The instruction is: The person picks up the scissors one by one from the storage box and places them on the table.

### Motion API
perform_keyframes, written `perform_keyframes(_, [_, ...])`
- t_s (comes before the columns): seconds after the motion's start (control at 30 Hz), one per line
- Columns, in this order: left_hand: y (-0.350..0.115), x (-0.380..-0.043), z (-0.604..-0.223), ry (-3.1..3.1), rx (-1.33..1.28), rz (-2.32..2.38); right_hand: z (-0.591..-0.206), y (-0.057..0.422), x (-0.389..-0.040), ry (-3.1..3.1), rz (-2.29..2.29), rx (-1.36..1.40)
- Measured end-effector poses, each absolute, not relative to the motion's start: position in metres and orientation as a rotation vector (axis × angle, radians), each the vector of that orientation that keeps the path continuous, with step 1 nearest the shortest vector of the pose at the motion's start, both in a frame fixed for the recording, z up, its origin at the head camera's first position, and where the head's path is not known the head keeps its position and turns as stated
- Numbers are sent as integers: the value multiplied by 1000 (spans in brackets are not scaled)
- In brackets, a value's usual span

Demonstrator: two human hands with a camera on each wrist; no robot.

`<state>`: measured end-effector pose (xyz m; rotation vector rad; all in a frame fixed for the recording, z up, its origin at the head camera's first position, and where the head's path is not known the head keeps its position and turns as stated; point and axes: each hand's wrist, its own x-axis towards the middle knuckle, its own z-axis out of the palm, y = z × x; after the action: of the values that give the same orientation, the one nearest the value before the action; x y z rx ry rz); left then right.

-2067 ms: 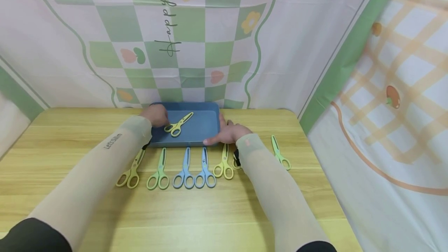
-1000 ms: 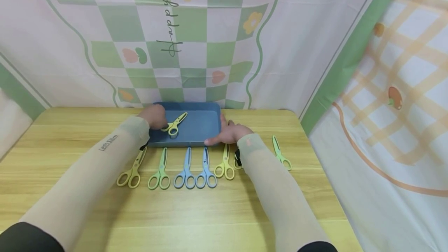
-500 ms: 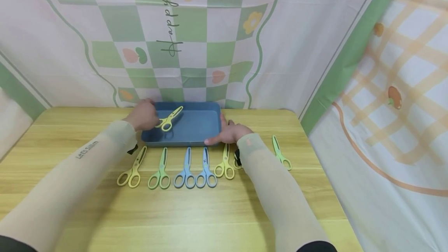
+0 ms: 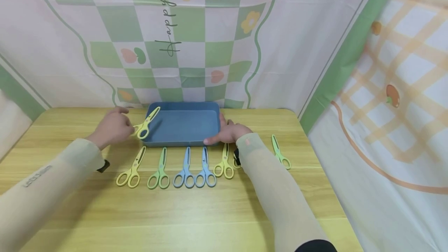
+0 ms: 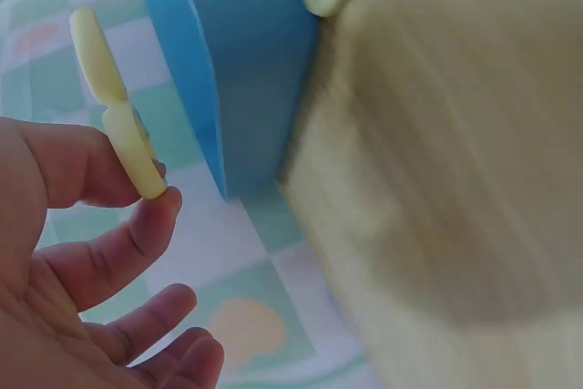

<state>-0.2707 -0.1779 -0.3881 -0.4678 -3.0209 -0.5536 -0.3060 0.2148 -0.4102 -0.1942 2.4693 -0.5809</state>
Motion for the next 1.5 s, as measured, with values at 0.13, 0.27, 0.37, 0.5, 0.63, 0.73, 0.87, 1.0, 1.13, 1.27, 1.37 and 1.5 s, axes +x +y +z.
perform_keyframes(0.13, [-203,-255,-393,-3043,-403,-601,-410,214,-307,2473,-560,-199])
perform_keyframes(0.27, [-226,-242,-398,-3061,-350,-632,-414,214,-309,2477,-543,-192])
perform_keyframes(0.37, [-240,-233,-401,-3058,-350,-612,-416,214,-310,2475,-544,-181])
perform_keyframes(0.5, [-251,-221,-406,-3093,-324,-589,-415,214,-308,2473,-561,-188])
perform_keyframes(0.63, [-256,-210,-414,-3122,-318,-540,-412,214,-306,2471,-581,-196])
perform_keyframes(0.73, [-257,-204,-422,-3125,-316,-531,-410,213,-305,2468,-573,-194])
perform_keyframes(0.87, [-258,-199,-431,-3135,-287,-556,-410,213,-305,2463,-566,-194])
perform_keyframes(1.0, [-254,-195,-435,-3146,-260,-580,-410,214,-306,2464,-561,-197])
perform_keyframes(1.13, [-248,-192,-436,-3144,-262,-587,-411,215,-307,2470,-561,-205])
perform_keyframes(1.27, [-244,-194,-437,-3132,-291,-570,-410,214,-306,2465,-557,-211])
perform_keyframes(1.37, [-241,-195,-437,-3127,-305,-566,-409,214,-306,2462,-559,-216])
perform_keyframes(1.5, [-237,-195,-438,-3125,-319,-551,-410,216,-307,2465,-558,-216])
